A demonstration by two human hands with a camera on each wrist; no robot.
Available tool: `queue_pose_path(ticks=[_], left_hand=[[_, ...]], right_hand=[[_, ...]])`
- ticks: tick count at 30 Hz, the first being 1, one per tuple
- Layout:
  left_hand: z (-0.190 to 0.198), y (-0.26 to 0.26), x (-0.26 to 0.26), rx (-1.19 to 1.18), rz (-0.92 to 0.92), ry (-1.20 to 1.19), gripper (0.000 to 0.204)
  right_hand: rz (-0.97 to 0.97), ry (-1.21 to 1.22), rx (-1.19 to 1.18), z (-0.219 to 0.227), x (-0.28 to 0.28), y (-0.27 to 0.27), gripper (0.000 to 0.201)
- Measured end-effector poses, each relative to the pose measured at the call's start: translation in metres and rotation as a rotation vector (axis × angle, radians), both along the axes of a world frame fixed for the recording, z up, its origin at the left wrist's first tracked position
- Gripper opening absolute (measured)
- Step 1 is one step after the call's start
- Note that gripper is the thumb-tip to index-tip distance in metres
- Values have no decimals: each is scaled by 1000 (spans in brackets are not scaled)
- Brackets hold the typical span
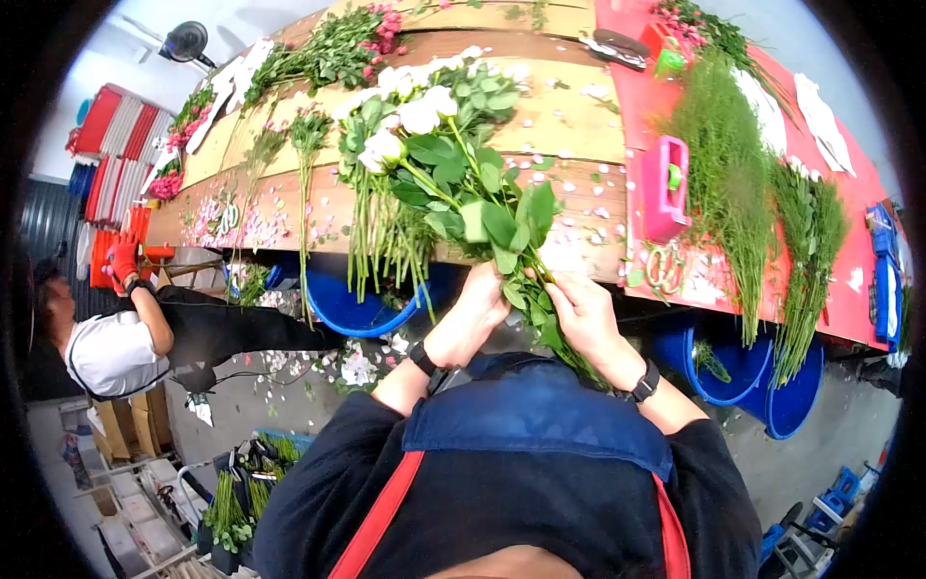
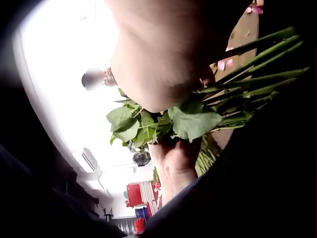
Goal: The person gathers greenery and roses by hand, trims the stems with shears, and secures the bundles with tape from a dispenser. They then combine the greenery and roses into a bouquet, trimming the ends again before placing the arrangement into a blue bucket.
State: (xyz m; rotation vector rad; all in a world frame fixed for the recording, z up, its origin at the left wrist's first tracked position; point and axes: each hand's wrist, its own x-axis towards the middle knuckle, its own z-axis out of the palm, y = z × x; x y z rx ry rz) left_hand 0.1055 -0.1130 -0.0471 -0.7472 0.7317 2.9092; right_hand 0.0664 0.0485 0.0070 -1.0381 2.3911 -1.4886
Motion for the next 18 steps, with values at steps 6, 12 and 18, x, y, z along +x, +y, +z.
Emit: queue_pose_path(ticks=[6, 12, 18], left_hand=[[34, 84, -40, -34, 56, -19, 26], [35, 126, -64, -52, 10, -45, 35], [67, 116, -57, -1431, -579, -63, 46]], right_hand=[[75, 3, 121, -29, -27, 88, 55], [67, -198, 431, 9, -42, 109, 92], [59, -251, 184, -10, -100, 147, 45]])
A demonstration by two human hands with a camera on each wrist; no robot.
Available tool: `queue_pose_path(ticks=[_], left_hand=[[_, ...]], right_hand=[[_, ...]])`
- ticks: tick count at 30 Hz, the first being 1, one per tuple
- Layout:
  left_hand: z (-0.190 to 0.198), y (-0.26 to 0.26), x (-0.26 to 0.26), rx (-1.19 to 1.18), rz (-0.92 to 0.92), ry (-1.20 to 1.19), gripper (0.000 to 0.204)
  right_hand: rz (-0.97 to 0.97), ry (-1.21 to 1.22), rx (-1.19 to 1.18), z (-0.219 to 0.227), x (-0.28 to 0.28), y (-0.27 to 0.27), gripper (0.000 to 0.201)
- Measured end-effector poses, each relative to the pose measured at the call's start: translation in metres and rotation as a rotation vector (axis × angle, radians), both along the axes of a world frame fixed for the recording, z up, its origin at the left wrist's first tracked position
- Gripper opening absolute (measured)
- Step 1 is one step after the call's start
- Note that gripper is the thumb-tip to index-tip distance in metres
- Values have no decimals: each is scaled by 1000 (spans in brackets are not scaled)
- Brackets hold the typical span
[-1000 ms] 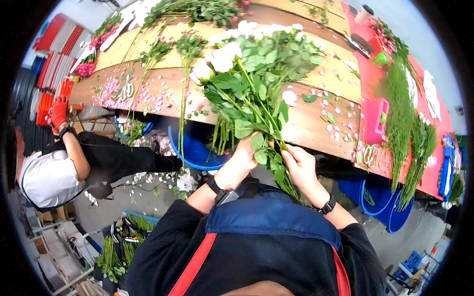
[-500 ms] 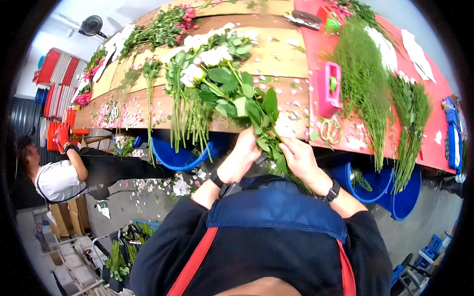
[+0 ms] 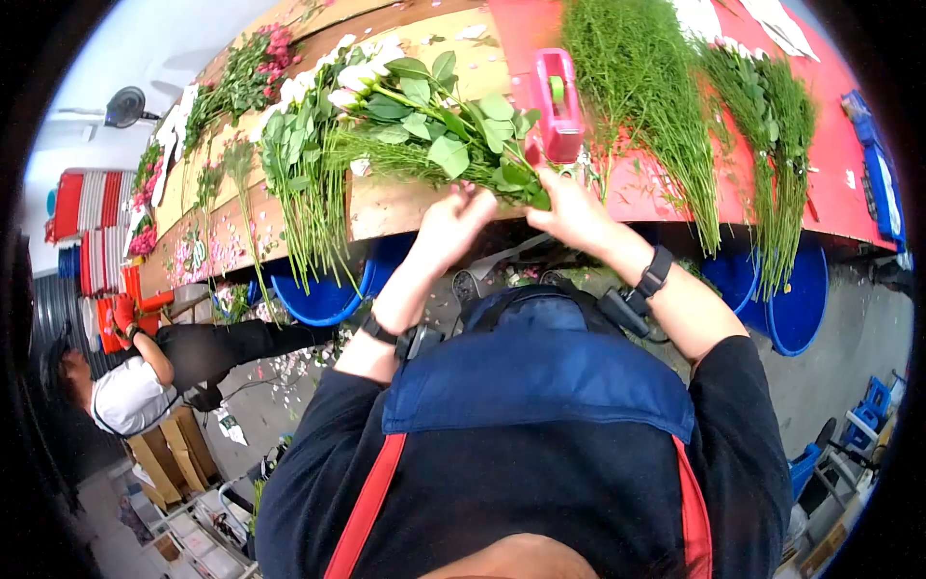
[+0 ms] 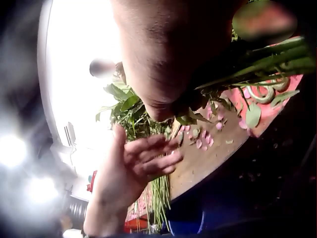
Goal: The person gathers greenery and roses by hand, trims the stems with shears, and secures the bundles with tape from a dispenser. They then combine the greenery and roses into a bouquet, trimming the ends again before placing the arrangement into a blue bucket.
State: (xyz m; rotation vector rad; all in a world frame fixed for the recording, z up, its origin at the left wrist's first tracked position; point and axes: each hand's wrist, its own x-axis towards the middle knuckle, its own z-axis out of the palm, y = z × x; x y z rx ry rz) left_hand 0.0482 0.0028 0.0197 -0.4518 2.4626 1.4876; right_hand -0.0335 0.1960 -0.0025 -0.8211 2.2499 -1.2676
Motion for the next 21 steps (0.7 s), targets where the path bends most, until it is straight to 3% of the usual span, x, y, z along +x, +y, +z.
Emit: queue_pose_path(ticks=[2, 3, 4, 6, 7, 8, 10, 12, 15, 17, 21], left_hand=[[-6, 11, 15, -461, -271, 333, 39], [11, 20, 5, -548, -546, 270, 46], [18, 27, 5, -660, -604, 808, 56], [24, 35, -22, -890, -668, 811, 65], [6, 32, -37, -922, -620, 816, 64], [-13, 27, -57, -1097, -603, 897, 43], [-16, 30, -69, -901, -863, 310, 21], [-52, 19, -76, -843, -789, 570, 9], [-51, -2, -95, -817, -799, 395, 19], [-51, -14, -106, -828, -777, 345, 28], [-62, -53, -119, -814, -808, 370, 52]], right_hand=[[36, 42, -2, -8, -19, 14, 43], [59, 170, 6, -15, -25, 19, 42], [99, 144, 90, -13, -26, 23, 42], [179, 90, 258, -5, -20, 30, 42], [196, 227, 299, -3, -15, 29, 41], [240, 202, 301, 2, -11, 29, 43], [281, 280, 251, -10, -16, 33, 49], [370, 394, 429, -1, -23, 38, 57], [324, 589, 582, 40, -23, 64, 81], [359, 730, 670, 68, -21, 94, 77], [401, 466, 792, 109, -2, 170, 56]])
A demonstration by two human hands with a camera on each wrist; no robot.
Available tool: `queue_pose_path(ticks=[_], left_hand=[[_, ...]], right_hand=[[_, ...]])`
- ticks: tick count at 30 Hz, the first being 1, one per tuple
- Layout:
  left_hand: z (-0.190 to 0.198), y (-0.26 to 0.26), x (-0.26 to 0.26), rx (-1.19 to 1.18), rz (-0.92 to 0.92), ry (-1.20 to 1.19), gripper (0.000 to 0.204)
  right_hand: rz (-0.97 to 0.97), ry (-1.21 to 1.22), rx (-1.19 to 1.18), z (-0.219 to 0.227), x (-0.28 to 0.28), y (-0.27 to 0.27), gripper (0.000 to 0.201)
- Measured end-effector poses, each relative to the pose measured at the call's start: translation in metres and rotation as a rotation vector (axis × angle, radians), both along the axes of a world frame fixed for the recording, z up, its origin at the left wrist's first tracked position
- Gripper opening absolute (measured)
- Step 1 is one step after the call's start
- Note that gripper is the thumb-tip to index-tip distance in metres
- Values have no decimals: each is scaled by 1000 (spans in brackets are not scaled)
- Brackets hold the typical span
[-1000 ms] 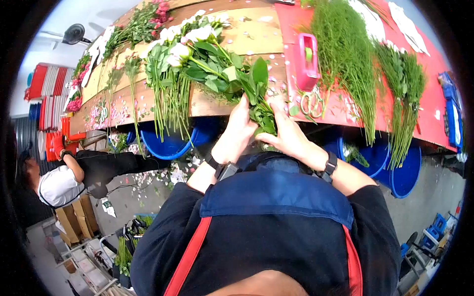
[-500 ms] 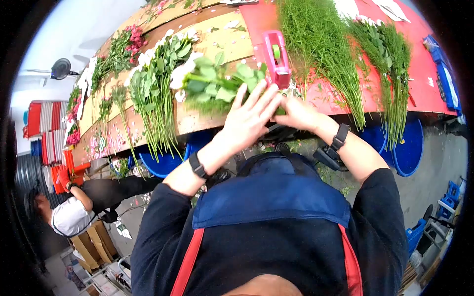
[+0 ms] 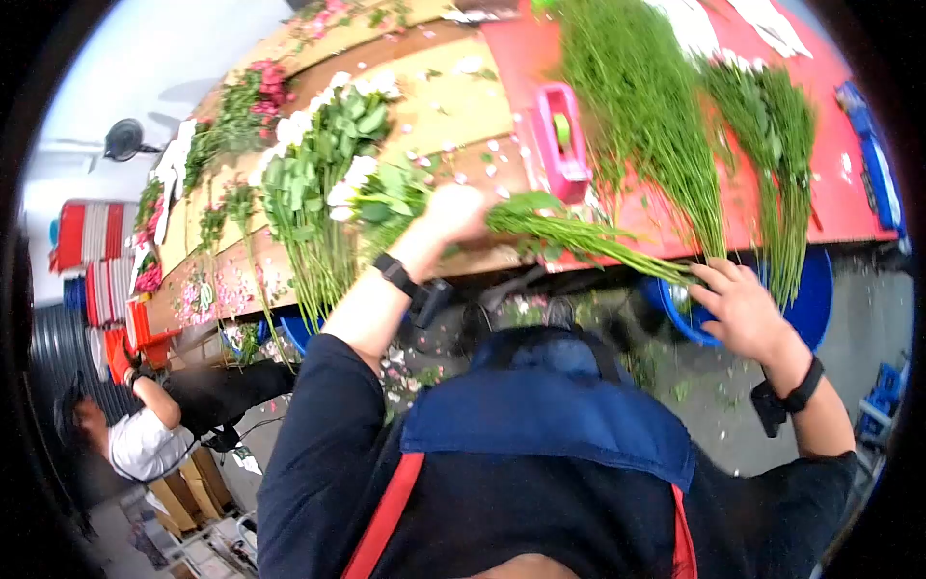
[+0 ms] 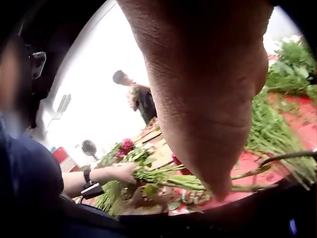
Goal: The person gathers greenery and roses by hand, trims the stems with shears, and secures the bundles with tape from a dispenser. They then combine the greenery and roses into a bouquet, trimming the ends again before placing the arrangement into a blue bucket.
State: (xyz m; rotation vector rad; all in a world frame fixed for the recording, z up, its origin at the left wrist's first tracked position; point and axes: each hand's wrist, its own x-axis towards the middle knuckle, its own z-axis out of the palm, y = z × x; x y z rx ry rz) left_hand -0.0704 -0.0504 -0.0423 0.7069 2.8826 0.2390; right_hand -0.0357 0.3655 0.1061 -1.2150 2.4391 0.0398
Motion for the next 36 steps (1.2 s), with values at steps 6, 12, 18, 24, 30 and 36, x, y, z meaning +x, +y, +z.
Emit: queue_pose_path(ticks=[6, 12, 18, 24, 30, 36], left_hand=[[-30, -15, -11, -145, -41, -38, 36], [7, -44, -11, -85, 117, -31, 31], [27, 38, -4, -51, 63, -95, 28], [31, 106, 8, 96, -47, 26, 18], [25, 98, 13, 56, 31, -84, 21], [12, 106, 3, 72, 80, -258, 24]], right_hand=[[-361, -416, 19, -9, 29, 68, 28], [-361, -220, 848, -50, 54, 253, 13], [-299, 75, -343, -32, 16, 17, 17], [-406, 157, -608, -86, -48, -129, 31], [-361, 534, -312, -90, -71, -79, 10], [-554, 488, -228, -90, -104, -85, 36]])
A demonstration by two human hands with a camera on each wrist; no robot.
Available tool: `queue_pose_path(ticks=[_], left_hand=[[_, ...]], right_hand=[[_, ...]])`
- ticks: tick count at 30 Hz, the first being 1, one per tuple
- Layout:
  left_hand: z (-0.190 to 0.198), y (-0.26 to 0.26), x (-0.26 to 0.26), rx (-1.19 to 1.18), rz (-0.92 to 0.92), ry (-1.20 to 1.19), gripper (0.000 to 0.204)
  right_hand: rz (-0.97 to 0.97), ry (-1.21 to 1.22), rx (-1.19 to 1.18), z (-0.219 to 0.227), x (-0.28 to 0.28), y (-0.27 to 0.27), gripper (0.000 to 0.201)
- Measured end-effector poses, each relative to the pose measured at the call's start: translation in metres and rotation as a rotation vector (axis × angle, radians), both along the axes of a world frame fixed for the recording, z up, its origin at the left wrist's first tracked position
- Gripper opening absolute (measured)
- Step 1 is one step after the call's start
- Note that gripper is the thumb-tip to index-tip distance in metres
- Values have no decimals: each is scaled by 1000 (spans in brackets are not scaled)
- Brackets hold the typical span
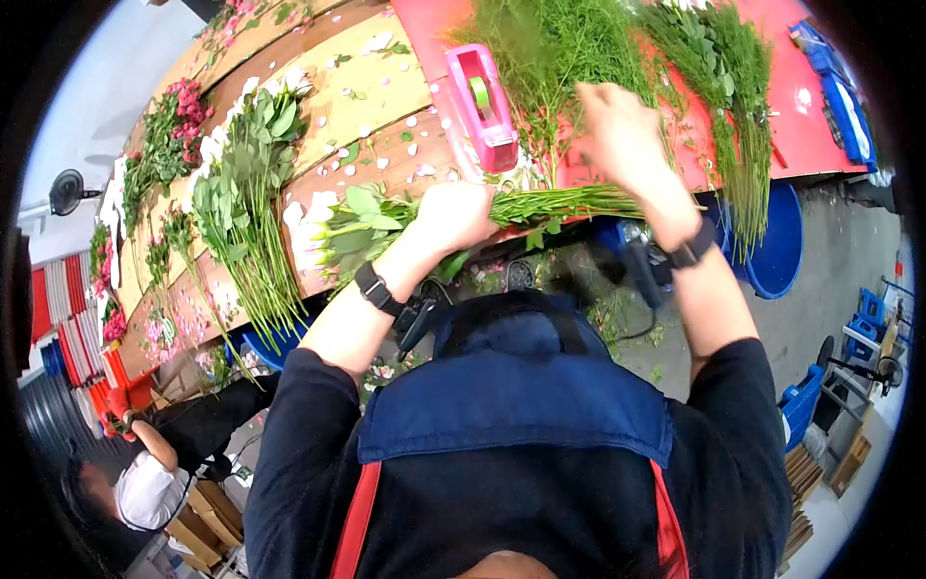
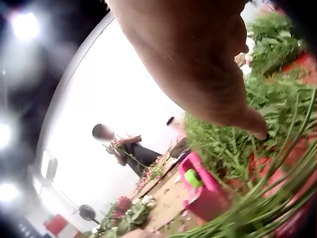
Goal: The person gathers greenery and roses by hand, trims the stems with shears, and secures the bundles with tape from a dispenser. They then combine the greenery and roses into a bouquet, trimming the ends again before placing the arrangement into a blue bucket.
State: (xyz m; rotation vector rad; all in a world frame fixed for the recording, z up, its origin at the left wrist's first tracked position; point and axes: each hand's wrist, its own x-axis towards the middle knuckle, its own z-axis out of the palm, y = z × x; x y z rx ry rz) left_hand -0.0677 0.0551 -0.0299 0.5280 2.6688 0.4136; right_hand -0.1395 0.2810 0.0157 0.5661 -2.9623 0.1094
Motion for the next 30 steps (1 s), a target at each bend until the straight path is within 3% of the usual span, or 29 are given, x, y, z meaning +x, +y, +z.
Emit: queue_pose_path(ticks=[1, 3, 5, 8, 11, 12, 13, 15, 17, 18, 21, 22, 23, 25, 26, 27, 28, 29, 30], left_hand=[[-1, 6, -4, 0, 3, -32, 24], [11, 16, -16, -45, 52, -130, 31], [4, 18, -27, -2, 93, -176, 34], [0, 12, -40, 55, 194, -215, 38], [-27, -1, -58, 215, 198, -217, 37], [-19, -9, -59, 329, 201, -304, 39], [-6, -17, -60, 443, 205, -389, 42], [15, -25, -51, 764, 86, -592, 30], [36, -19, -39, 741, 79, -693, 31], [16, -16, -32, 717, 126, -569, 32], [62, -8, -20, 288, 161, -371, 39], [66, -5, -14, 280, 126, -184, 42], [74, -2, -11, 265, 117, -122, 40], [83, 6, -9, 132, 89, -102, 38], [83, 8, -8, 120, 70, -63, 37], [71, 7, -7, 103, 79, -21, 38], [72, 6, -7, 104, 92, 48, 39], [74, 6, -9, 109, 106, 116, 40], [77, 8, -14, 45, 158, 93, 40]], right_hand=[[67, -24, -157, -10, -12, -15, 37], [-166, -581, -257, -22, -32, -54, 32], [-146, -682, -279, -51, -43, -73, 27], [-165, -708, -578, -42, -35, -85, 27], [0, -503, -640, 4, 30, -74, 26], [-85, -577, -620, 13, 54, -69, 22], [5, -442, -735, -14, 72, -55, 16], [-280, -725, -914, -44, 76, -41, 14], [-66, -711, -1365, -52, 76, -38, 18], [47, -571, -1186, -65, 73, -31, 26], [304, -824, -1594, -88, 44, -25, 33], [305, -499, -1198, -72, 34, -27, 40], [342, -124, -955, -57, 27, -38, 39], [540, 88, -705, -50, 9, -44, 33], [607, 31, -736, -67, 3, -44, 25], [457, -278, -637, -45, 9, -43, 20], [489, -45, -545, -47, 18, -39, 17], [390, 1, -557, -49, 31, -40, 13], [337, 214, -810, -81, 47, -38, 10]])
